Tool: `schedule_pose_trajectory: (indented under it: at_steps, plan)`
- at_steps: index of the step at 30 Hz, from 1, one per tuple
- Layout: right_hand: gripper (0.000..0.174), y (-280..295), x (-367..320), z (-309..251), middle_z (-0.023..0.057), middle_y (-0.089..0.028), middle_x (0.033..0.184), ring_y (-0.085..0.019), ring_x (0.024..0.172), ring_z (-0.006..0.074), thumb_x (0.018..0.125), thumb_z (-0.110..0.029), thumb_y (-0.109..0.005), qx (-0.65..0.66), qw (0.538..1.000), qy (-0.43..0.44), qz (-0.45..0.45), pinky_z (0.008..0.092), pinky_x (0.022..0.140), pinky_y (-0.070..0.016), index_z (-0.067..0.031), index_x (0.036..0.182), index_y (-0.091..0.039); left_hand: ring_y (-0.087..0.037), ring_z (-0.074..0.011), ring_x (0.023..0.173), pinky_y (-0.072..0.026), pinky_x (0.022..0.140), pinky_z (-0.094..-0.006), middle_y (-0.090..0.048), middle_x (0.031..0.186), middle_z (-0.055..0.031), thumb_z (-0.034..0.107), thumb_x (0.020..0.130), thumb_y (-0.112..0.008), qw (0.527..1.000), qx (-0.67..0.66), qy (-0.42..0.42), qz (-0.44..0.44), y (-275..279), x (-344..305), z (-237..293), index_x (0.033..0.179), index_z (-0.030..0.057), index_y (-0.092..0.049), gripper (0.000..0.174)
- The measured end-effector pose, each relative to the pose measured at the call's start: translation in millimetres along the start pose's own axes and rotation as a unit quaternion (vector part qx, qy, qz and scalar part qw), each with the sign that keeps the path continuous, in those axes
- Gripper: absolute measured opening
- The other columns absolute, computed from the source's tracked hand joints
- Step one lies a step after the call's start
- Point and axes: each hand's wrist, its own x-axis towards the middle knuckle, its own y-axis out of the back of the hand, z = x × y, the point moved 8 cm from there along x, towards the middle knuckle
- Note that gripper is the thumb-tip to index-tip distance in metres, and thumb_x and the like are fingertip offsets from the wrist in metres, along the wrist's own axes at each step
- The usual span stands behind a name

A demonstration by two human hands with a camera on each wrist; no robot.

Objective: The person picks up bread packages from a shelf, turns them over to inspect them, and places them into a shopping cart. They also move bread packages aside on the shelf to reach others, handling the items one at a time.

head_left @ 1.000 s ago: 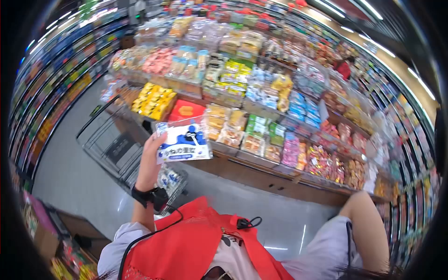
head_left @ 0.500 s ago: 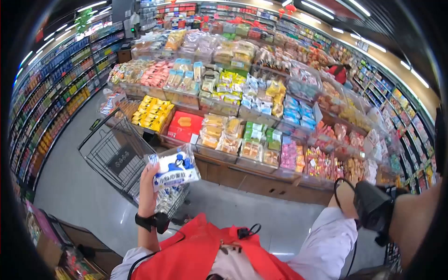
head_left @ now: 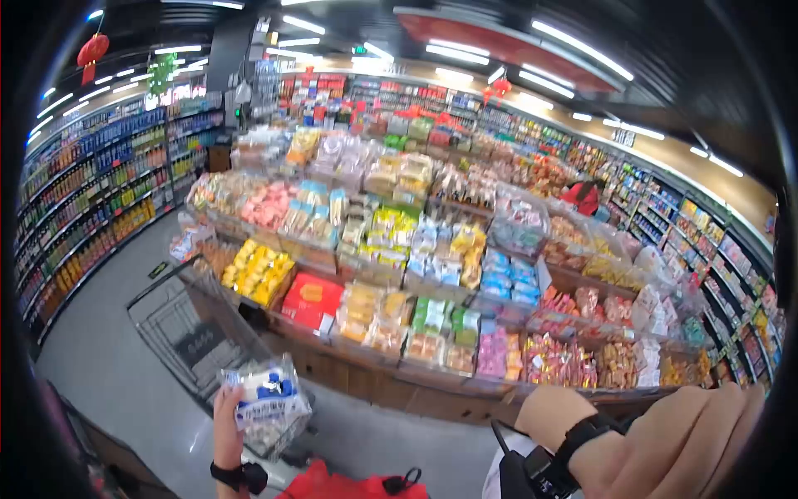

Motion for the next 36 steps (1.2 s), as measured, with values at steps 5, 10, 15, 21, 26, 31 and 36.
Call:
schedule_pose_trajectory:
  at_steps: [5,10,15,21,26,31,36]
  plan:
    - [0.009,0,-9,6,0.0103,-0.06,0.089,-0.059,0.078,0.0118,0.086,-0.007,-0.052,0.005,1.0,-0.007,0.008,0.0248,0.064,-0.0469,-0.0018,0.08,-0.054,-0.059,-0.01,0.084,-0.0469,0.074,-0.0235,-0.06,0.095,-0.0024,0.02,0.09,-0.055,0.999,0.044,-0.006,-0.025,-7,-2,2,0.107,0.0029,-0.056,0.024]
    - [0.011,-4,-19,5,0.0099,-0.061,0.087,-0.059,0.076,0.0114,0.086,-0.008,-0.052,0.019,1.0,0.002,0.012,0.0244,0.063,-0.0468,-0.0019,0.078,-0.055,-0.061,-0.0108,0.083,-0.0485,0.073,-0.0244,-0.061,0.096,-0.003,0.021,0.091,-0.055,0.999,0.025,0.007,-0.02,-19,2,-4,0.109,0.003,-0.055,0.026]
    - [0.013,-11,-22,1,0.0095,-0.061,0.085,-0.059,0.075,0.0109,0.086,-0.008,-0.052,0.018,1.0,0.017,0.006,0.0241,0.062,-0.0467,-0.0019,0.075,-0.055,-0.061,-0.0107,0.084,-0.0484,0.073,-0.0239,-0.06,0.096,-0.0028,0.021,0.091,-0.055,0.998,0.032,0.01,-0.053,-24,11,-14,0.11,0.003,-0.055,0.027]
    - [0.015,-23,-22,-7,0.0089,-0.062,0.082,-0.059,0.073,0.0103,0.086,-0.008,-0.052,0.037,0.998,0.042,-0.002,0.0236,0.06,-0.0466,-0.002,0.073,-0.056,-0.06,-0.0109,0.086,-0.048,0.075,-0.024,-0.061,0.098,-0.0034,0.02,0.091,-0.055,0.998,0.016,0.021,-0.056,-40,6,-11,0.113,0.0023,-0.054,0.028]
    - [0.017,-42,-26,-4,0.0085,-0.062,0.08,-0.059,0.072,0.0099,0.086,-0.008,-0.052,0.086,0.993,0.08,-0.011,0.0233,0.059,-0.0465,-0.002,0.071,-0.056,-0.058,-0.0117,0.094,-0.0446,0.083,-0.0269,-0.06,0.102,-0.0035,0.021,0.091,-0.055,0.997,0.037,0.007,-0.067,-39,15,-15,0.115,0.0016,-0.054,0.031]
    - [0.019,-31,-52,38,0.008,-0.063,0.078,-0.059,0.07,0.0094,0.086,-0.009,-0.052,0.199,0.974,0.098,0.047,0.0229,0.057,-0.0464,-0.0021,0.069,-0.056,-0.059,-0.0078,0.088,-0.0468,0.077,-0.0234,-0.059,0.099,-0.0001,0.02,0.091,-0.056,0.998,-0.001,0.022,-0.054,-58,18,-1,0.114,0.0029,-0.054,0.028]
    - [0.061,34,-156,181,0.0164,-0.043,0.119,-0.047,0.107,0.023,0.069,-0.029,-0.074,-0.246,0.939,-0.222,0.089,0.0352,0.084,-0.043,-0.0027,0.114,-0.042,-0.061,-0.0093,0.089,-0.0479,0.076,-0.0236,-0.061,0.099,-0.0014,0.021,0.093,-0.053,0.997,-0.036,0.004,-0.071,-63,34,16,0.112,0.0038,-0.054,0.026]
